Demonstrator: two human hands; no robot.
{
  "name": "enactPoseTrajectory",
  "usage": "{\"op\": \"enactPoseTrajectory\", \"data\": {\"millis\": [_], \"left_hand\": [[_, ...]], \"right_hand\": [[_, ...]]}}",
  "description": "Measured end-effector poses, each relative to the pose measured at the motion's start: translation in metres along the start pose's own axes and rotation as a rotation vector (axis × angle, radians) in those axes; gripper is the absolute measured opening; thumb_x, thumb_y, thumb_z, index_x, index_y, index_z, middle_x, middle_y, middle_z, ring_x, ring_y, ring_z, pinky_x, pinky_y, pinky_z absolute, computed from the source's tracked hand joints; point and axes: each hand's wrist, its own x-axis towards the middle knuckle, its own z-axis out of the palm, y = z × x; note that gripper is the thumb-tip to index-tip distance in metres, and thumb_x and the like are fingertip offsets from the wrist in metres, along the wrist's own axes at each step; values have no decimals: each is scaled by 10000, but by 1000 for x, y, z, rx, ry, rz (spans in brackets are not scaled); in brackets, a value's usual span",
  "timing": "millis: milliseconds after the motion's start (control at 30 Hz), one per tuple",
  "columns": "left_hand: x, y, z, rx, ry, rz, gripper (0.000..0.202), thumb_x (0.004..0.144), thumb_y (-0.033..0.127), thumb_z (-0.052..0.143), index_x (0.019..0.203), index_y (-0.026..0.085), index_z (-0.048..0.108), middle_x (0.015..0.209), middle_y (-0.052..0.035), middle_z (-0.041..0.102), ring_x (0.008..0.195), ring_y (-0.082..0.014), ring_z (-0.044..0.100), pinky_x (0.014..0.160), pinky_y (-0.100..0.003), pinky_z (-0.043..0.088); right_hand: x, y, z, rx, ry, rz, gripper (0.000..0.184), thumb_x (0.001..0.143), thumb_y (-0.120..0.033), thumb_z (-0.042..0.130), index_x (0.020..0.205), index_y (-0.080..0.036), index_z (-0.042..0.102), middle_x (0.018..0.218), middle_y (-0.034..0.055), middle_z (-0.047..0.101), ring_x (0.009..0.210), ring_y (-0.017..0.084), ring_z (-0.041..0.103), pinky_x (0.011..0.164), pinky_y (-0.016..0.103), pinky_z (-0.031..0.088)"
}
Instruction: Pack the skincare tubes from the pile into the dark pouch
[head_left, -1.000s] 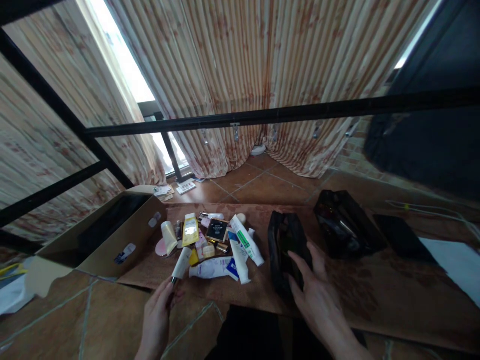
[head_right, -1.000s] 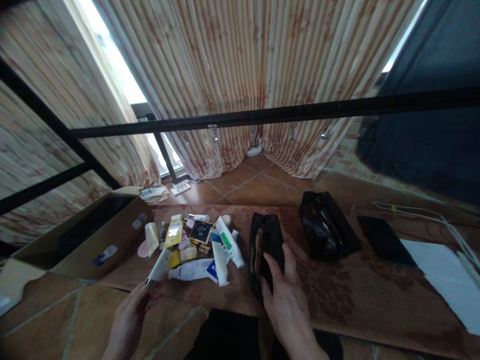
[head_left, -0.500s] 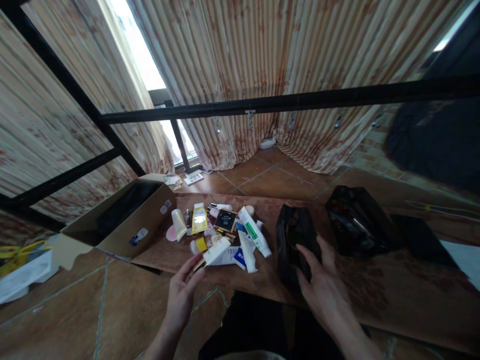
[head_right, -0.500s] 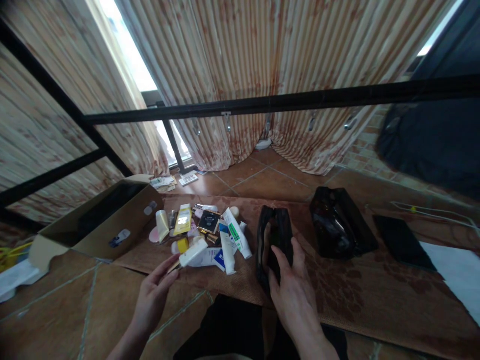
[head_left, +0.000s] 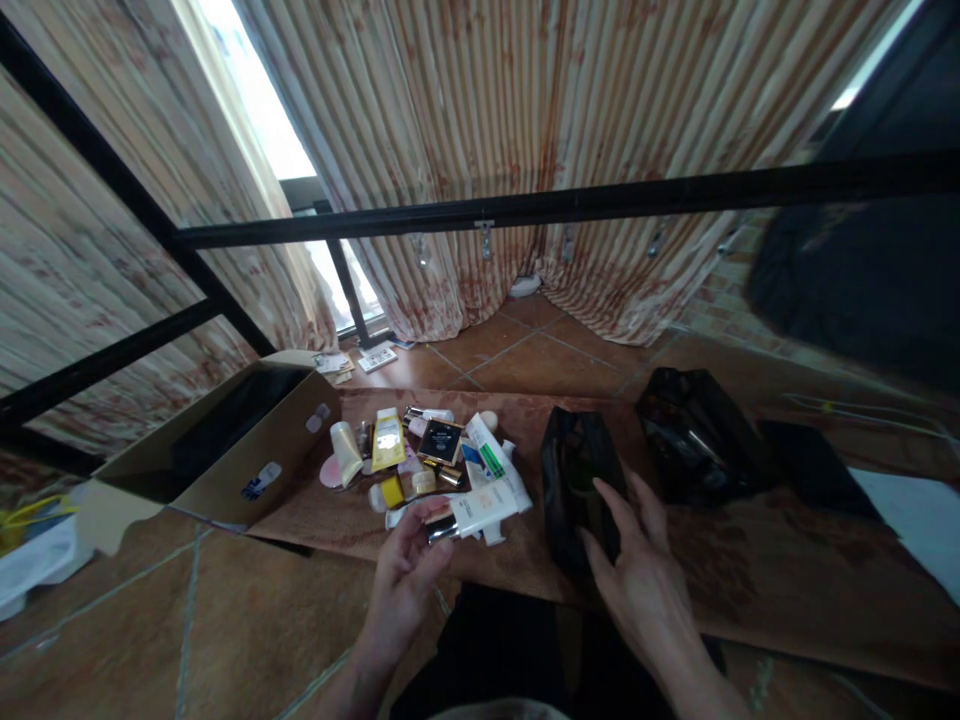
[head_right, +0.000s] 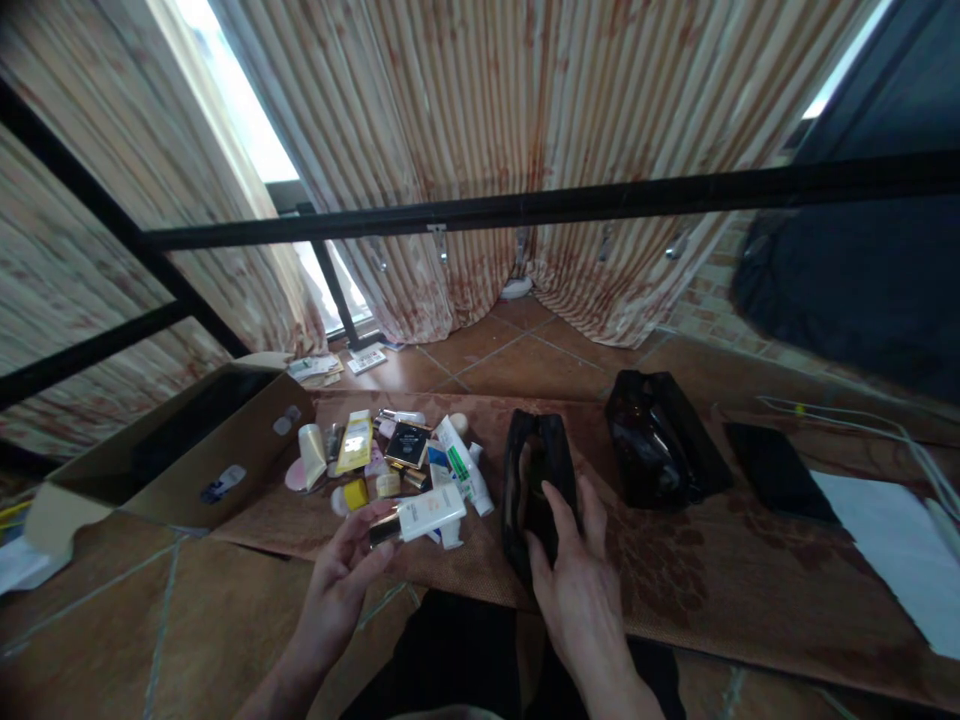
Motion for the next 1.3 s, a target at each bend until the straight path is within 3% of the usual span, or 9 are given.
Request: {"op": "enactPoseTrajectory", "data": {"millis": [133,267,467,633,800,900,1033,1200,1300], "left_hand": [[7,15,19,11,-43,46,343,750,246,679,1084,193,618,1081,-51,666,1018,-213,590,895,-304,453],[21,36,48,96,-175,139,325,774,206,609,1099,204,604,1004,-27,663,936,-189,586,812,-276,458],[52,49,100,551,-421,348,382,813,174,506,1193,190,535,835,-6,607,750,-156,562,699,-267,457],[70,41,132,980,-699,545,455,785,118,445,1233,116,529,1051,-110,641,925,-218,624,840,-326,484],[77,37,148,1255,-925,524,398,887,215,389,1237,115,547,1123,-157,671,1040,-269,640,893,-373,493],[82,39,149,1268,-908,531,454,907,289,406,1323,127,482,1132,-165,678,1048,-296,644,879,-409,504],[86,38,138,1066,-810,537,429,917,241,395,1328,158,484,1254,-121,628,1124,-247,607,956,-382,472],[74,24,107,703,-646,443,369,912,204,421,1257,175,548,1197,-82,654,1084,-188,604,944,-309,461],[61,9,83,625,-477,347,352,882,202,477,1220,207,575,1099,-55,672,900,-174,622,813,-295,485]], "right_hand": [[-2,0,1,49,21,50,538,876,-339,452,1395,-234,353,1520,98,264,1292,286,445,847,407,564],[-3,-1,1,69,23,71,595,874,-353,454,1426,-211,286,1512,122,270,1279,295,458,847,421,564],[-5,2,2,56,40,18,581,881,-327,447,1423,-183,293,1511,149,261,1338,293,384,871,411,555],[-10,6,3,40,42,-8,546,885,-315,444,1396,-162,328,1513,162,252,1351,297,368,897,406,543],[-13,6,3,21,-4,18,514,872,-280,449,1366,-163,366,1518,166,245,1309,314,428,868,414,557],[-11,5,1,38,-24,24,505,867,-261,444,1359,-165,378,1517,162,240,1328,308,404,885,411,549],[-11,4,-1,45,-37,23,517,860,-231,440,1367,-149,378,1511,165,243,1369,302,339,950,426,511],[-13,6,0,34,-51,24,512,871,-236,433,1374,-159,379,1512,160,250,1357,295,361,951,415,511],[-13,7,2,15,-22,5,484,886,-274,430,1357,-162,406,1501,171,271,1366,304,341,955,434,505]]}}
